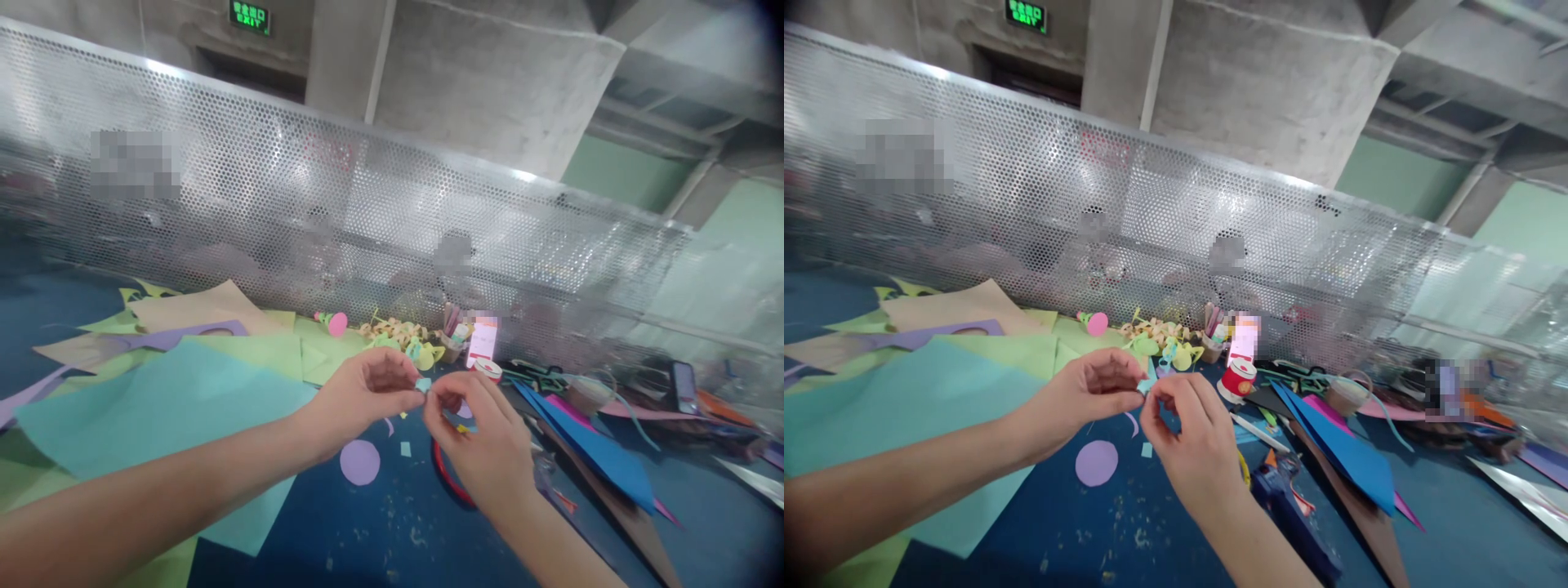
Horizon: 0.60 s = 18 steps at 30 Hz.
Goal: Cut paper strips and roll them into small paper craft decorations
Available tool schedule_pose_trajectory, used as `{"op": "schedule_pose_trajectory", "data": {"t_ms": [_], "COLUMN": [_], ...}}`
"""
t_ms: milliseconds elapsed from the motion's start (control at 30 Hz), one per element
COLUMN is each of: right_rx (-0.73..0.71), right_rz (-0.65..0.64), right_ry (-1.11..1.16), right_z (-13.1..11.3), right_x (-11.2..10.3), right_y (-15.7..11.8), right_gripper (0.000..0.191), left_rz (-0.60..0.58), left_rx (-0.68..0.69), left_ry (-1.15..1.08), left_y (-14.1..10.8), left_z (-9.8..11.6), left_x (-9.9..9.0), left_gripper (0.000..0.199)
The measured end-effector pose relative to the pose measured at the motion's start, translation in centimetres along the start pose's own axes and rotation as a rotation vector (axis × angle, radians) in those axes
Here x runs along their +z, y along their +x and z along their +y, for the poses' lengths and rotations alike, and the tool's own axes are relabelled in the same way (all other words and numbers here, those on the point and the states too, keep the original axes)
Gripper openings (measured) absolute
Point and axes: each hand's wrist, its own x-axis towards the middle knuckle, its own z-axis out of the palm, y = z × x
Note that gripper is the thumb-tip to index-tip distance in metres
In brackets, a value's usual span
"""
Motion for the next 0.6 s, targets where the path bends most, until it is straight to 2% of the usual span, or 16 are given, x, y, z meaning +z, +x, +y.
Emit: {"op": "schedule_pose_trajectory", "data": {"t_ms": [167, 300, 600], "right_rx": [0.114, 0.23, 0.158], "right_rz": [-0.115, -0.11, -0.085], "right_ry": [0.13, 0.196, 0.105], "right_z": [0.52, 0.75, 0.11], "right_x": [-0.13, -0.51, -0.69], "right_y": [0.31, 0.63, 0.79], "right_gripper": [0.009, 0.008, 0.005], "left_rz": [0.041, 0.03, -0.003], "left_rx": [0.019, 0.027, -0.002], "left_ry": [0.004, -0.02, 0.017], "left_y": [0.45, 0.66, 0.59], "left_z": [-0.31, -0.56, -0.74], "left_x": [-0.65, -0.87, -0.82], "left_gripper": [0.017, 0.019, 0.023]}}
